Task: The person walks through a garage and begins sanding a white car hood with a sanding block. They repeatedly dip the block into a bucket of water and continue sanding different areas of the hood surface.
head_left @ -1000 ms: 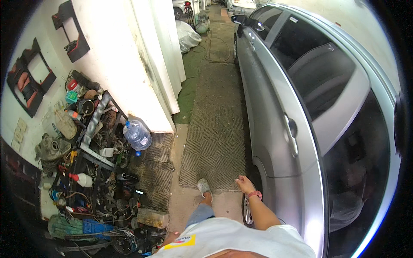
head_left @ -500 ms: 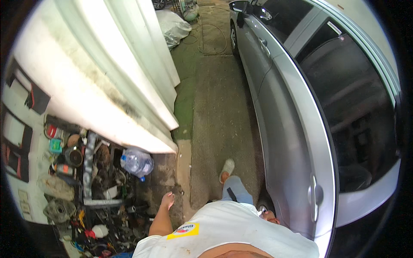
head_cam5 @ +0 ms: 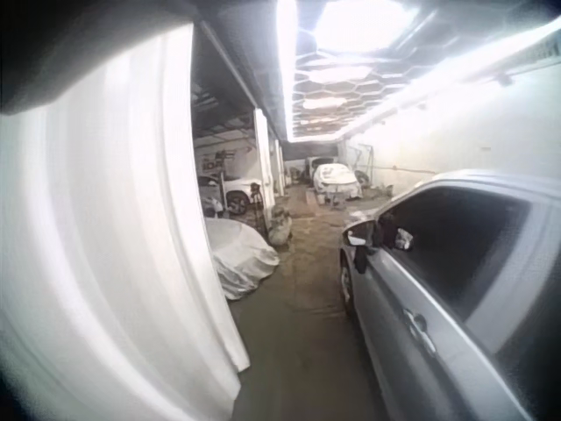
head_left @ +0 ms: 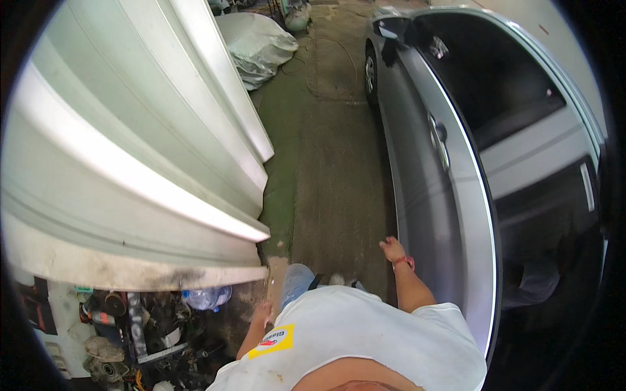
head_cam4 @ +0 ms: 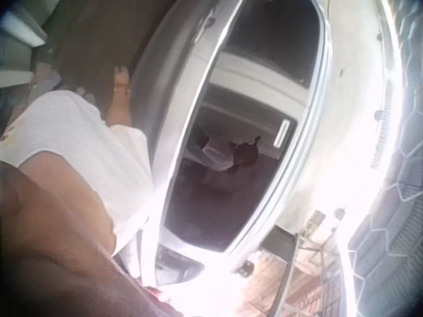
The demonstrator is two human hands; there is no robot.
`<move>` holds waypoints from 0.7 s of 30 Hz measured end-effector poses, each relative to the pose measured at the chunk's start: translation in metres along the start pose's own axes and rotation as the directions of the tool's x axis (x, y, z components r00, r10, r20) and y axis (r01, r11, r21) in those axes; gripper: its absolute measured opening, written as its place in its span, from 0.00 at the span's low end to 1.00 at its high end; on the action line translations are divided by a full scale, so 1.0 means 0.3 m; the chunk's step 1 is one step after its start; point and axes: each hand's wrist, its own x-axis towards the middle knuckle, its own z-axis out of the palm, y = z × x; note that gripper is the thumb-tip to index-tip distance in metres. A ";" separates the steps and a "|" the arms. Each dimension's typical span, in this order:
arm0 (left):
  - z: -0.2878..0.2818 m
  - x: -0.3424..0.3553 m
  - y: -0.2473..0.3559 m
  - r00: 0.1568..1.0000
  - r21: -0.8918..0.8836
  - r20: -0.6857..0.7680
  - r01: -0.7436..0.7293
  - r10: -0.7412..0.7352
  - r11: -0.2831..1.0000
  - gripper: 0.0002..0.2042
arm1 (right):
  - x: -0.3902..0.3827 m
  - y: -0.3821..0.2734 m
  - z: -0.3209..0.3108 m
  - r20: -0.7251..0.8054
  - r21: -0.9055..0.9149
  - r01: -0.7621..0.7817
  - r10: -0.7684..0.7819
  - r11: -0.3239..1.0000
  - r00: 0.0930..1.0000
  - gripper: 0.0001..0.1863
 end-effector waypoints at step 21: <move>-1.929 1.970 0.929 0.865 -0.090 -0.472 -0.241 0.172 0.966 0.22 | 1.050 -0.479 -0.144 0.294 -0.300 -0.585 0.657 0.753 0.694 0.43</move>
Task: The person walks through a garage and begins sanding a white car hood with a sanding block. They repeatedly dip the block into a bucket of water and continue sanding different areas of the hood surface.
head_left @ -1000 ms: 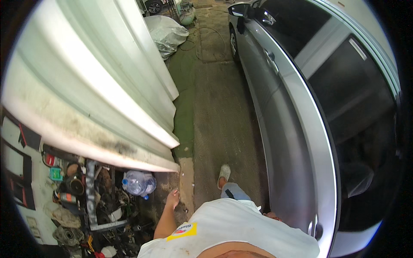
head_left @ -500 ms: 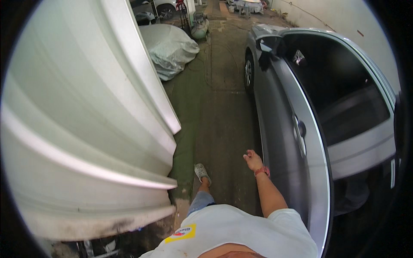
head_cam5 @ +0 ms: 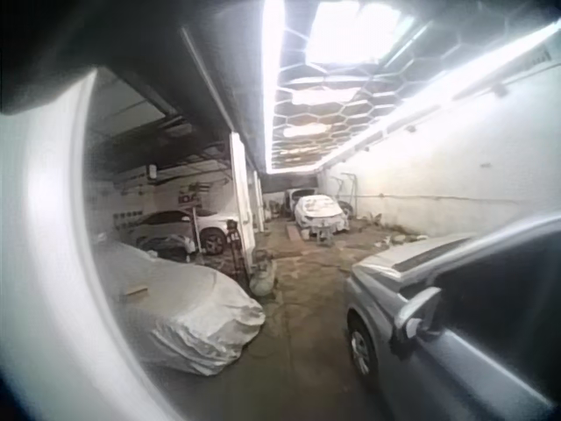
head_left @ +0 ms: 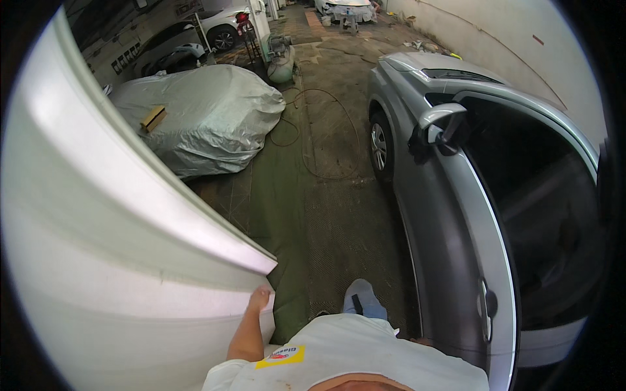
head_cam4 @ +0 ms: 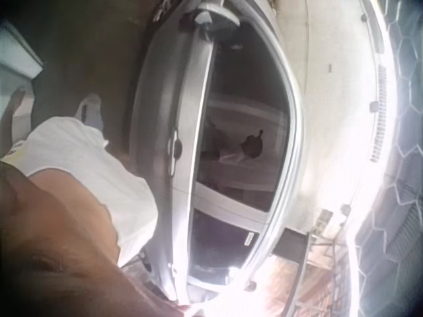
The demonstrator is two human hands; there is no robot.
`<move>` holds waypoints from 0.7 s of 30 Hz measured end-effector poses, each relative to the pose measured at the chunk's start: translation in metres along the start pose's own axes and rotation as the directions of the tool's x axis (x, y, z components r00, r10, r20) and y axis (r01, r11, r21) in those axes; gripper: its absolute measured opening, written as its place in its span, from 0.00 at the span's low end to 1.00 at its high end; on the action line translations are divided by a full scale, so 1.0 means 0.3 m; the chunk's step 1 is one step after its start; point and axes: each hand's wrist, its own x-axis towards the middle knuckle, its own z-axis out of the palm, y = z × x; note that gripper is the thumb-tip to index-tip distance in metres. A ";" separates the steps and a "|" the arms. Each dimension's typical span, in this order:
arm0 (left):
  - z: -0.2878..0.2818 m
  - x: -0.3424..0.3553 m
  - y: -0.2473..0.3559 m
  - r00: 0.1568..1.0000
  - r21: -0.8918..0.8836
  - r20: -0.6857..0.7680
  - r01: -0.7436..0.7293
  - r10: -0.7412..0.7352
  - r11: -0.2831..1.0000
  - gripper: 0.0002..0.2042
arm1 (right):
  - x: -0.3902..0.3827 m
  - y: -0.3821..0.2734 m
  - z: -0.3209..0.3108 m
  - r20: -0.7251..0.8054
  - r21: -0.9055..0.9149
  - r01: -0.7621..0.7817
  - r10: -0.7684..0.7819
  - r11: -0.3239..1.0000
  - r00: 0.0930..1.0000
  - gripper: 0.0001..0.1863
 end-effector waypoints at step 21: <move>0.123 1.497 0.823 0.730 0.190 0.632 0.180 -0.260 0.965 0.20 | 0.563 -2.874 -2.166 -0.502 -0.076 0.854 -0.760 0.514 0.412 0.32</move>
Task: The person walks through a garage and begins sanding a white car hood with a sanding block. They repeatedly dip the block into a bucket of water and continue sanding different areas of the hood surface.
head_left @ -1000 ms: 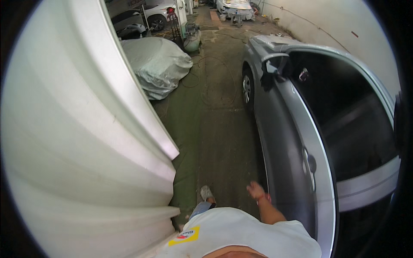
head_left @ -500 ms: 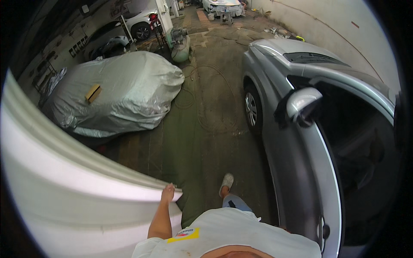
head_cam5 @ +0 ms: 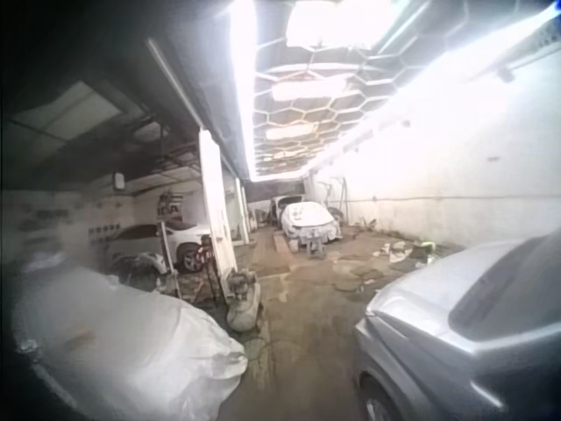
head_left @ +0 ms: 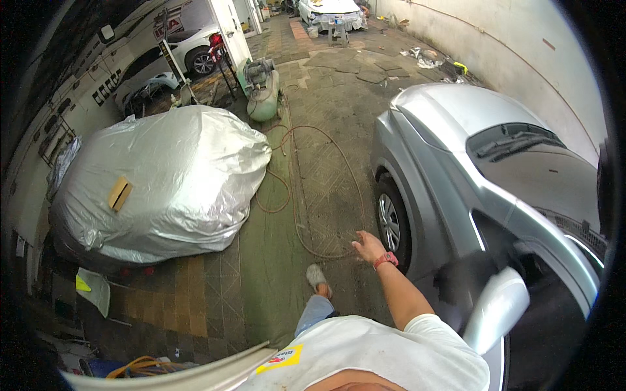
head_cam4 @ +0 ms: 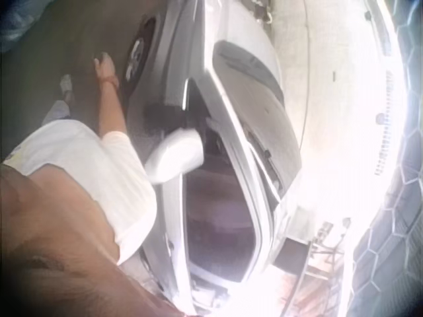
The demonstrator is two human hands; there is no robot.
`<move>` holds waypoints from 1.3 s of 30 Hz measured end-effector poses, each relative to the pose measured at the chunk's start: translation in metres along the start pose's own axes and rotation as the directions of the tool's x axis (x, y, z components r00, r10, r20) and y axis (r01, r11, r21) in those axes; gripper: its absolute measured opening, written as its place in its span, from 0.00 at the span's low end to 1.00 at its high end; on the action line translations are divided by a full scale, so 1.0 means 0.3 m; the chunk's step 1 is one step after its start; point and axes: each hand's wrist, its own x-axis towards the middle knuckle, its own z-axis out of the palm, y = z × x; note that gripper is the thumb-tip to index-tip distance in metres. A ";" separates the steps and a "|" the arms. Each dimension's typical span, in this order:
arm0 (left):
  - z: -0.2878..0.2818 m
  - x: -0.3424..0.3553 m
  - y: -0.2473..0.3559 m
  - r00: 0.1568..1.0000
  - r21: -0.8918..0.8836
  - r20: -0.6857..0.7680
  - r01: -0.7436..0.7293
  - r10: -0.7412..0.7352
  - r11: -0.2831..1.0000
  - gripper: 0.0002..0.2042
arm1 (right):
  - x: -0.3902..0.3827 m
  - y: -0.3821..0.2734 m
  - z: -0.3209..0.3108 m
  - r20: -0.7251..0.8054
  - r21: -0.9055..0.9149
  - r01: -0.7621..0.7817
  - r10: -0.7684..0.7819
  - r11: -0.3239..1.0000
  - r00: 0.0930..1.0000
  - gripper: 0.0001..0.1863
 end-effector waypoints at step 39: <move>-2.625 2.306 2.194 0.997 0.148 0.077 -0.035 0.024 0.988 0.19 | 4.039 0.176 -0.939 -0.213 0.148 -0.200 0.229 0.968 0.950 0.29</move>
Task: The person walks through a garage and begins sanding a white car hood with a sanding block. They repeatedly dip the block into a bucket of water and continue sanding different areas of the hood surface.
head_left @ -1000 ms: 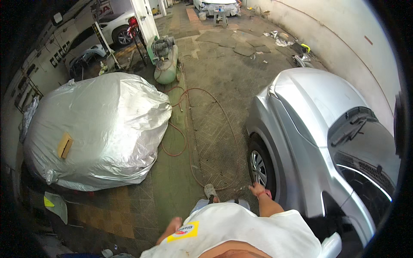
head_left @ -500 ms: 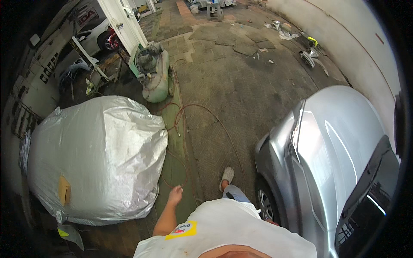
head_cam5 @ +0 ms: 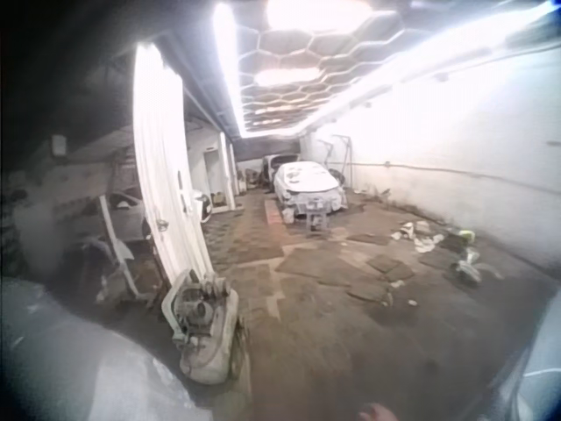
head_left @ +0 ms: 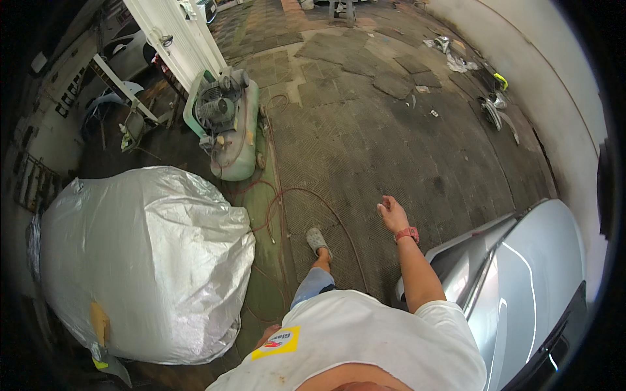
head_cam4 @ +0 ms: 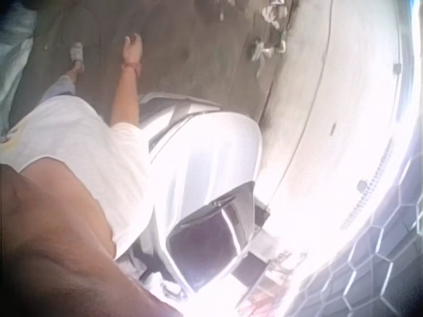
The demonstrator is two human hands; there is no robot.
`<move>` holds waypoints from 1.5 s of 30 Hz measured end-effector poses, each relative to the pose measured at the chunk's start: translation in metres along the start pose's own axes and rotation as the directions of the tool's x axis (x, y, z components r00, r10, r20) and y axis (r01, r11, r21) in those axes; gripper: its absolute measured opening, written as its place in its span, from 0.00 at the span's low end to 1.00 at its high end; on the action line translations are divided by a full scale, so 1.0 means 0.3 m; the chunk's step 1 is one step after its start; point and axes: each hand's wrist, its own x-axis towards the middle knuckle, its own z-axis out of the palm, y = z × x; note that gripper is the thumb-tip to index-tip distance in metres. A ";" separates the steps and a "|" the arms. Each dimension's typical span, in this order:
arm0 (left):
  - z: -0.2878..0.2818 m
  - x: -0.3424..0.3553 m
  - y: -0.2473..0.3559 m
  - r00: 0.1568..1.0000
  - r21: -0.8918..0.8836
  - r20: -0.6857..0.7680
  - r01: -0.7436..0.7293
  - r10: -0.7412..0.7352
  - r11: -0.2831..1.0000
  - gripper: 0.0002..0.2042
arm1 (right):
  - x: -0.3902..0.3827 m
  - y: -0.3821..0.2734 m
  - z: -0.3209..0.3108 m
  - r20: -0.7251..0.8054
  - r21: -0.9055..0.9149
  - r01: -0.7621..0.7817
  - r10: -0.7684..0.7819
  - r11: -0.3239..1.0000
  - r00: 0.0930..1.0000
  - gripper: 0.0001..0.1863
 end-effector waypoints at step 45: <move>-3.941 2.659 2.077 0.930 -0.577 -0.334 -0.074 -0.153 0.813 0.23 | 3.980 -0.649 0.443 0.291 -0.432 -0.336 0.482 0.837 0.826 0.39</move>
